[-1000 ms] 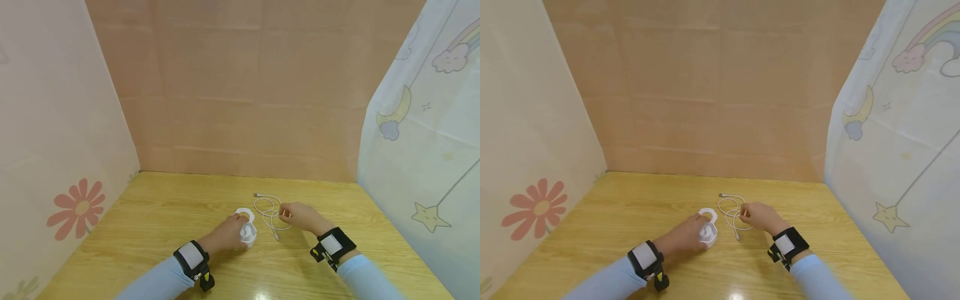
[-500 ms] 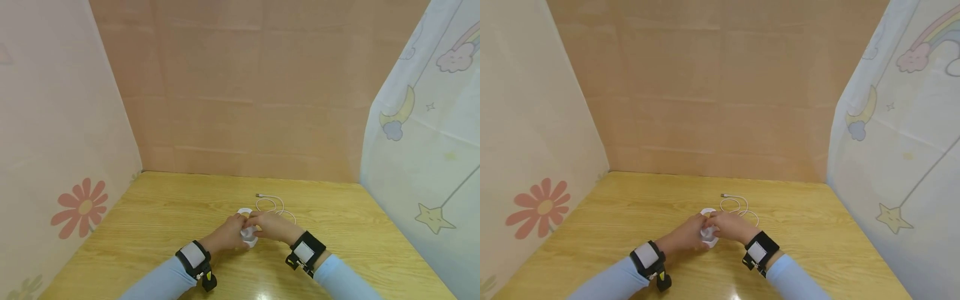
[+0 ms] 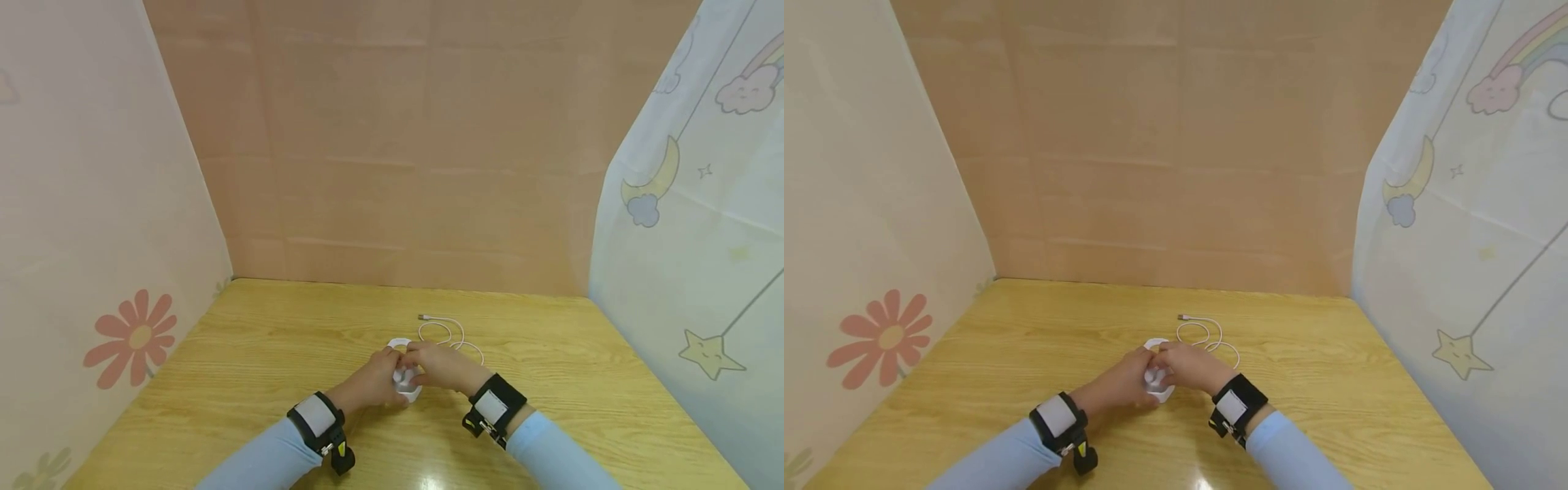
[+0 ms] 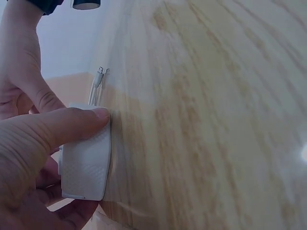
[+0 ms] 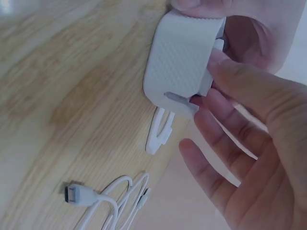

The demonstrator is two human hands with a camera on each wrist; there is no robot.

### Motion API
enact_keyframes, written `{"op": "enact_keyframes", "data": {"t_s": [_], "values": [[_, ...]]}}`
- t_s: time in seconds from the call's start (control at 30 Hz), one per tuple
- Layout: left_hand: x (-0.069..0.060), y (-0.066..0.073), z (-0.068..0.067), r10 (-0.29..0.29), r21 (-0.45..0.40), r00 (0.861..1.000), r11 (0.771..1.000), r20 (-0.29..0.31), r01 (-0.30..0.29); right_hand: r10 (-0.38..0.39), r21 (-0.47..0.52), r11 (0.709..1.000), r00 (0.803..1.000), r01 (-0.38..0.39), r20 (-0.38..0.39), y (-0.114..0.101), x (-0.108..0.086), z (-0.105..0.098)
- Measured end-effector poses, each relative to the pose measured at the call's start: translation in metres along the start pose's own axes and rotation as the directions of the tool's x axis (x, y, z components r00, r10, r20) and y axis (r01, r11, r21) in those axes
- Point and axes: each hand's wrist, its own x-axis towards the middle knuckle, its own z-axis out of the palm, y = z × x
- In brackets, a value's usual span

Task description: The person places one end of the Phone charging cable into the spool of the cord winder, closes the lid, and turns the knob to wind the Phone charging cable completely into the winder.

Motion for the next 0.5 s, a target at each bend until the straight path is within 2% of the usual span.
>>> {"op": "enact_keyframes", "data": {"t_s": [0.13,0.33,0.5], "values": [[0.0001,-0.0007,0.0003,0.021,0.009,1.000,1.000,-0.015,-0.020,0.085,-0.001,0.996,0.996,-0.085,-0.012,-0.0037,0.0008,0.0014],[0.0002,0.0009,-0.0004,0.011,0.027,1.000,1.000,0.002,-0.011,0.212,0.014,0.977,0.977,-0.212,-0.026,-0.0083,0.0003,0.0046],[-0.0003,0.0026,-0.0002,0.000,0.026,1.000,1.000,0.014,0.000,0.260,0.033,0.965,0.966,-0.259,-0.017,-0.0100,0.0006,0.0055]]}}
